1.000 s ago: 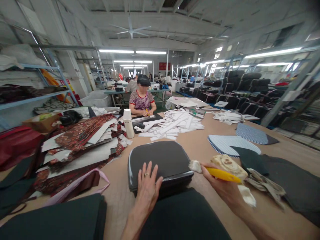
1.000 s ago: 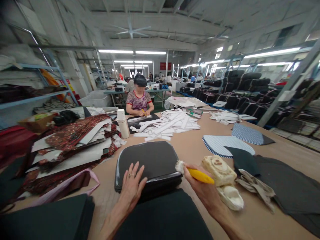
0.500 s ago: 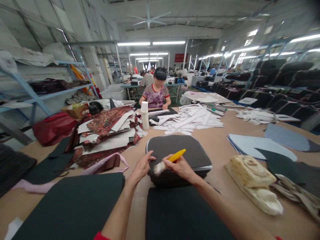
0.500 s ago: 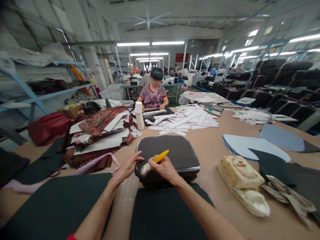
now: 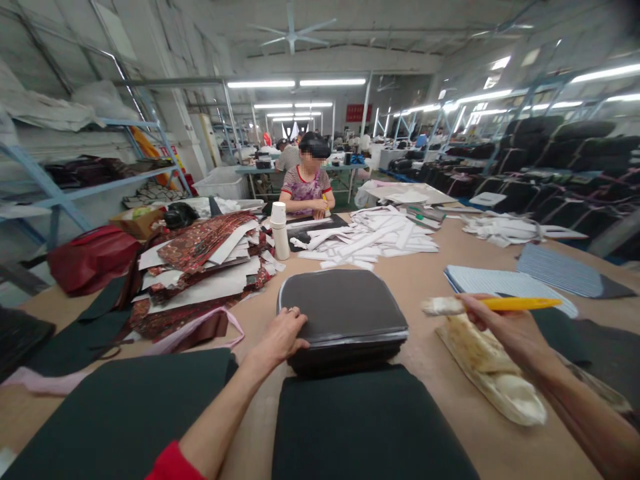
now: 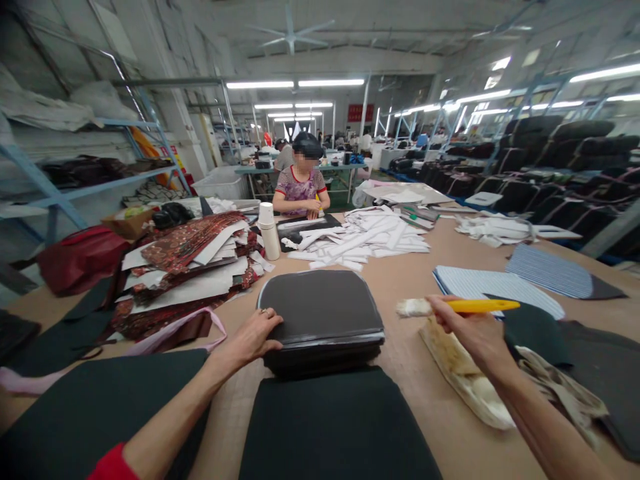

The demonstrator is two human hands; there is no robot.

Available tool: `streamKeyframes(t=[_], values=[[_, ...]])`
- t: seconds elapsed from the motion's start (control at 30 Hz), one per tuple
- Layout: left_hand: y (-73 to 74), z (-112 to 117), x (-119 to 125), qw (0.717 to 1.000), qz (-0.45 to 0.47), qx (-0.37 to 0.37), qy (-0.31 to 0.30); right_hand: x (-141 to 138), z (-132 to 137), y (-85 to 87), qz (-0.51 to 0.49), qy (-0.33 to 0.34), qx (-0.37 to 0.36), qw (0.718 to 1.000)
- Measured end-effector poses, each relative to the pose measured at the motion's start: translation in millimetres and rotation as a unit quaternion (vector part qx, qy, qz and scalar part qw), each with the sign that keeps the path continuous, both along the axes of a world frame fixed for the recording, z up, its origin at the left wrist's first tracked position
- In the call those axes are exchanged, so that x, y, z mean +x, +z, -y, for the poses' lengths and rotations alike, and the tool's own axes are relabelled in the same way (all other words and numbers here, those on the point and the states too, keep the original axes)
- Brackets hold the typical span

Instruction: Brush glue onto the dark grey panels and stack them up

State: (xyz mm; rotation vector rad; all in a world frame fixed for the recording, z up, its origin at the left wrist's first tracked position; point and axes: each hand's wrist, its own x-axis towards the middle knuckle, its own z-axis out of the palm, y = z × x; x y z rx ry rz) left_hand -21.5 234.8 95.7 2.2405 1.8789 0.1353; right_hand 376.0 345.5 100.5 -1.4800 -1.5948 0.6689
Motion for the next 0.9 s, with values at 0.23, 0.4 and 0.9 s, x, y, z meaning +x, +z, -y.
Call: streamKeyframes(t=[0.23, 0.4, 0.9], values=[[10.9, -6, 9, 0.988, -0.130, -0.042, -0.070, 0, 10, -13.2, -0.119, 0.180, -0.129, 0.968], [10.2, -3, 27, 0.979, -0.183, -0.053, -0.067, -14, 14, 0.8, -0.100, 0.164, -0.082, 0.978], [-3.5, 0, 26, 0.992, -0.125, 0.023, 0.022, -29, 15, -32.6, -0.281, 0.181, -0.241, 0.911]])
